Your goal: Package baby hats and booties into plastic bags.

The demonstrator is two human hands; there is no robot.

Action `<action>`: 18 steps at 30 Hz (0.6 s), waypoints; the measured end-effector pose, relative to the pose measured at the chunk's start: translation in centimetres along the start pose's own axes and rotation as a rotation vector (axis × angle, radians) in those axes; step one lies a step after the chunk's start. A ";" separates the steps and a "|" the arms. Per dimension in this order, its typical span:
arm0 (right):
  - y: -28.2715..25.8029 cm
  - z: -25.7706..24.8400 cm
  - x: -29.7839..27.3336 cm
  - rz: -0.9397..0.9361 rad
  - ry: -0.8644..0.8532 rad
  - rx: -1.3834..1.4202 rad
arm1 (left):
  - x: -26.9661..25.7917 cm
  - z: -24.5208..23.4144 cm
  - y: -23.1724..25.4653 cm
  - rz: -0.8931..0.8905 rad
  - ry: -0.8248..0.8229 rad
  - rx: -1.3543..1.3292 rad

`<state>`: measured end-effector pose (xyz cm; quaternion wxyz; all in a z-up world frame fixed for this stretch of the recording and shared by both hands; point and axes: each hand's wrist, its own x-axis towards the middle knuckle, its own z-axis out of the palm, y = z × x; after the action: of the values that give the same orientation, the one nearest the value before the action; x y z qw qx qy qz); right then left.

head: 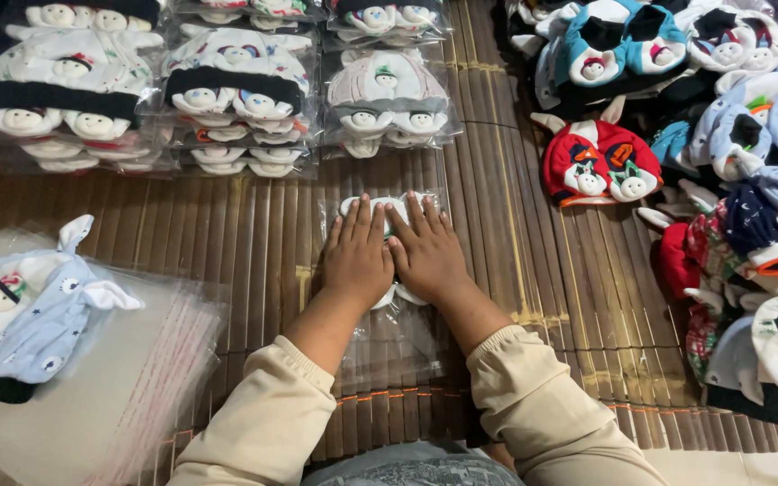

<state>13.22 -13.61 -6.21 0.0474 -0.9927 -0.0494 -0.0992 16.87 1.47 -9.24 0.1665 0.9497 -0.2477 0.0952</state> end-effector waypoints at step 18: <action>0.1 -0.4 -0.1 0.009 -0.023 0.046 | -0.3 0.0 -0.2 0.042 0.103 0.000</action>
<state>13.05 -13.75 -5.90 0.0703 -0.9926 -0.0479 -0.0864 16.73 1.74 -9.38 0.1772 0.9381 -0.2585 0.1472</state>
